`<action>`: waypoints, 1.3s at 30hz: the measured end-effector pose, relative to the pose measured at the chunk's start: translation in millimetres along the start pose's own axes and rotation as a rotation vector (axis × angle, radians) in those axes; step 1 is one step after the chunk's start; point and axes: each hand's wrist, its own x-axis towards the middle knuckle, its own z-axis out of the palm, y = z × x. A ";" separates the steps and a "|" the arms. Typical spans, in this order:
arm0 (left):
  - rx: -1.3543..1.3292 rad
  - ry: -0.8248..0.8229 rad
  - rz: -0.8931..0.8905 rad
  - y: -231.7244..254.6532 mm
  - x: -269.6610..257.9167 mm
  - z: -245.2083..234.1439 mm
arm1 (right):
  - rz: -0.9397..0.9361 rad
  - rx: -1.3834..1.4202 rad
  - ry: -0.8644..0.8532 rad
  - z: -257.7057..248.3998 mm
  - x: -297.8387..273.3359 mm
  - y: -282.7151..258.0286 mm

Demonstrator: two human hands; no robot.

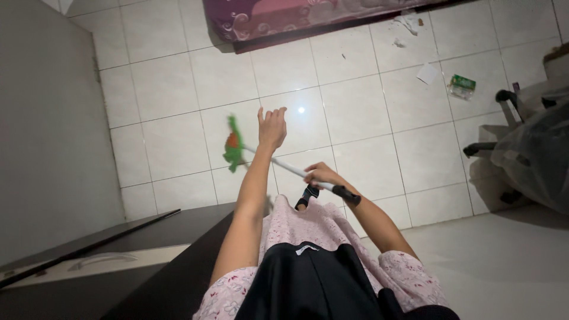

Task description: The person is using a broom to sweep pieces of paper and debris on a tiled floor.

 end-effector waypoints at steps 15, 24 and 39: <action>0.006 0.006 -0.076 -21.7 6.2 -4.2 | -0.172 -0.511 0.637 -108.4 18.6 -8.6; 0.043 0.044 -0.184 -64.4 10.9 -5.3 | -0.039 0.278 0.017 15.3 -19.0 -126.6; 0.020 -0.002 -0.263 -121.6 28.8 -17.4 | -0.036 0.013 0.214 -92.1 115.4 -104.2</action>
